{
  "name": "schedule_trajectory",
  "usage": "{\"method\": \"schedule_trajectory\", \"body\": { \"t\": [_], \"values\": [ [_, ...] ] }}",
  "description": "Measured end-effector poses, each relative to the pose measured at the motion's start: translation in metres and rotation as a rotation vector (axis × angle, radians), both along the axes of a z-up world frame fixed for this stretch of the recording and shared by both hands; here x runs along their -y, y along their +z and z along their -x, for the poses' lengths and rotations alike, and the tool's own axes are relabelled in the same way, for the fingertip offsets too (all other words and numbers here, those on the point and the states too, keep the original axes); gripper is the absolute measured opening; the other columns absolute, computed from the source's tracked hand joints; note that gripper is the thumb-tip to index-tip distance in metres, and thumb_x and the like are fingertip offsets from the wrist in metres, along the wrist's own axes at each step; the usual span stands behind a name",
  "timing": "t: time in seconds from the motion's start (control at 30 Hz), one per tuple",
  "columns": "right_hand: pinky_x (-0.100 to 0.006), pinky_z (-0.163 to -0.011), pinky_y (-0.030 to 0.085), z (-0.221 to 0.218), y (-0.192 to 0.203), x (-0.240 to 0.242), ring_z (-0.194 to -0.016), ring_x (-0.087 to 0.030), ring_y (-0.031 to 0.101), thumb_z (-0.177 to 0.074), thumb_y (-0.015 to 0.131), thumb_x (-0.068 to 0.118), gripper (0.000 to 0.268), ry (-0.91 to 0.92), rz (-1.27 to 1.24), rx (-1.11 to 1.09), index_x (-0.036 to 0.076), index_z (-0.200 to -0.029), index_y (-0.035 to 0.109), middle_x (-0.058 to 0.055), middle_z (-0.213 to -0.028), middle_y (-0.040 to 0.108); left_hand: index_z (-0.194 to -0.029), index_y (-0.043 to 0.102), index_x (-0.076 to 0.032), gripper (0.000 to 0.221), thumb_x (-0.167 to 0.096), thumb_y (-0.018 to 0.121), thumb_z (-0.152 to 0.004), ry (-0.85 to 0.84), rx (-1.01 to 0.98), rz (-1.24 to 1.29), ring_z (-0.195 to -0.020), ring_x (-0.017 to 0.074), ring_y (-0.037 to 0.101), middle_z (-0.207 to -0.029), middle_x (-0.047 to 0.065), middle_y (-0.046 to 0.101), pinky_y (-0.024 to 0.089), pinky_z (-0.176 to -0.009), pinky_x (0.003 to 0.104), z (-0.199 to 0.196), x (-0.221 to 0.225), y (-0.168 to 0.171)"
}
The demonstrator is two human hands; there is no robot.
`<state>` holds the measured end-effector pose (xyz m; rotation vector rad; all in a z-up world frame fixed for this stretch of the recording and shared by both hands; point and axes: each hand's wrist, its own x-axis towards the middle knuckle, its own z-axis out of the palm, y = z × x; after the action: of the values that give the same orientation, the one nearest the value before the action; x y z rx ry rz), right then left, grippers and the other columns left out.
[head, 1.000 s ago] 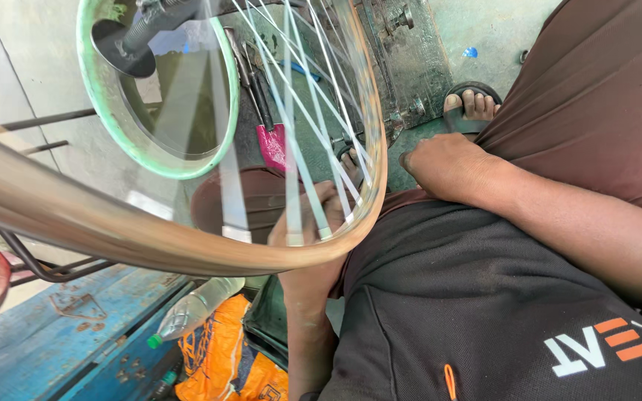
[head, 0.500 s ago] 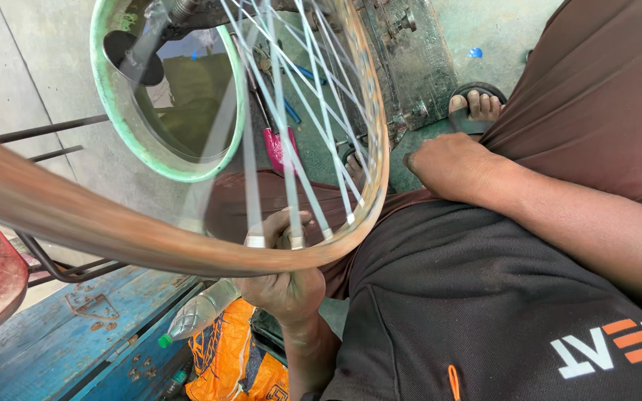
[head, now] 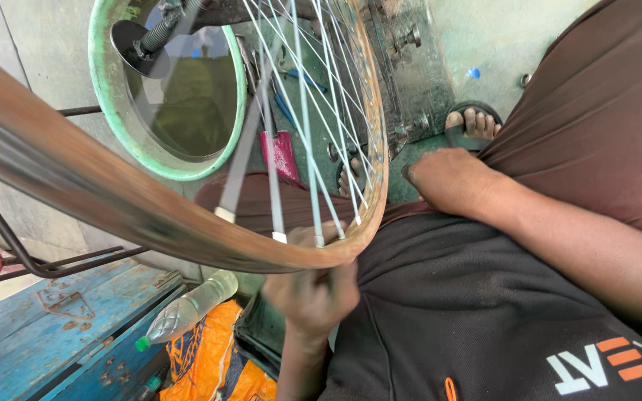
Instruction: The person is repairing a bicycle wheel by threading and tightening spoke nipples onto spokes through the rim. They rotate the wheel on a stand and use their hands to twist the nipples into place.
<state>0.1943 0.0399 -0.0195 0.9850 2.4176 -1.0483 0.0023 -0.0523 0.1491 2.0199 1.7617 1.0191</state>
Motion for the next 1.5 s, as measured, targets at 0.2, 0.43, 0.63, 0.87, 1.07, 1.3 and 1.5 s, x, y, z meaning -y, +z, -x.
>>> {"method": "schedule_trajectory", "body": {
  "t": [0.2, 0.43, 0.63, 0.87, 1.07, 1.3, 1.5],
  "values": [
    [-0.045, -0.081, 0.059, -0.001, 0.001, 0.001, -0.094, -0.034, 0.074, -0.081, 0.075, 0.017, 0.018, -0.005, -0.008, -0.031, 0.007, -0.096, 0.072, -0.017, -0.094, 0.074, -0.110, 0.073, -0.004, 0.022, -0.004, 0.075, -0.089, -0.047, -0.046, 0.334, -0.088, 0.0299, 0.074, -0.099, 0.010, 0.075, 0.059, -0.079, 0.039, -0.002, -0.010, -0.042],
    [-0.046, -0.082, 0.058, -0.001, 0.000, 0.000, -0.095, -0.034, 0.073, -0.080, 0.076, 0.017, 0.019, -0.011, 0.035, -0.004, 0.007, -0.095, 0.073, -0.016, -0.095, 0.074, -0.115, 0.071, -0.004, 0.030, -0.008, 0.079, -0.087, -0.117, -0.133, 0.330, -0.095, 0.0299, 0.072, -0.108, 0.013, 0.072, 0.059, -0.081, 0.039, 0.005, -0.016, -0.049],
    [-0.045, -0.081, 0.059, 0.000, 0.002, -0.001, -0.095, -0.034, 0.073, -0.082, 0.075, 0.016, 0.019, 0.009, 0.001, -0.005, 0.008, -0.099, 0.072, -0.017, -0.094, 0.074, -0.118, 0.069, -0.006, 0.031, -0.009, 0.077, -0.087, -0.080, -0.018, 0.338, -0.097, 0.0257, 0.072, -0.109, 0.009, 0.071, 0.060, -0.083, 0.038, 0.001, -0.013, -0.049],
    [-0.044, -0.083, 0.059, 0.001, 0.006, -0.003, -0.095, -0.032, 0.074, -0.083, 0.074, 0.016, 0.018, -0.005, 0.050, 0.016, 0.009, -0.100, 0.074, -0.015, -0.095, 0.074, -0.113, 0.070, -0.005, 0.025, -0.001, 0.074, -0.089, -0.188, -0.284, 0.074, -0.104, 0.0281, 0.071, -0.118, 0.010, 0.072, 0.059, -0.090, 0.038, -0.005, -0.016, -0.053],
    [-0.044, -0.085, 0.058, 0.000, 0.007, -0.002, -0.097, -0.032, 0.073, -0.082, 0.077, 0.018, 0.023, -0.005, 0.070, 0.039, 0.009, -0.103, 0.073, -0.015, -0.097, 0.074, -0.119, 0.068, -0.002, 0.030, -0.004, 0.075, -0.090, -0.078, -0.175, 0.174, -0.103, 0.0280, 0.072, -0.116, 0.010, 0.070, 0.059, -0.090, 0.037, -0.007, -0.013, -0.051],
    [-0.044, -0.086, 0.057, -0.003, 0.013, -0.001, -0.099, -0.032, 0.073, -0.083, 0.079, 0.027, 0.029, 0.023, 0.028, 0.037, 0.009, -0.103, 0.071, -0.016, -0.098, 0.074, -0.121, 0.067, -0.002, 0.029, -0.005, 0.074, -0.093, -0.047, -0.124, 0.203, -0.102, 0.0282, 0.072, -0.113, 0.010, 0.071, 0.058, -0.090, 0.039, -0.004, -0.004, -0.049],
    [-0.044, -0.084, 0.058, -0.006, 0.013, 0.003, -0.097, -0.032, 0.074, -0.084, 0.078, 0.025, 0.027, 0.000, 0.008, 0.018, 0.008, -0.104, 0.071, -0.016, -0.098, 0.074, -0.125, 0.066, -0.004, 0.031, -0.007, 0.072, -0.095, -0.083, -0.173, 0.117, -0.116, 0.0311, 0.071, -0.124, 0.012, 0.071, 0.057, -0.100, 0.041, -0.003, 0.002, -0.051]
  ]
}}
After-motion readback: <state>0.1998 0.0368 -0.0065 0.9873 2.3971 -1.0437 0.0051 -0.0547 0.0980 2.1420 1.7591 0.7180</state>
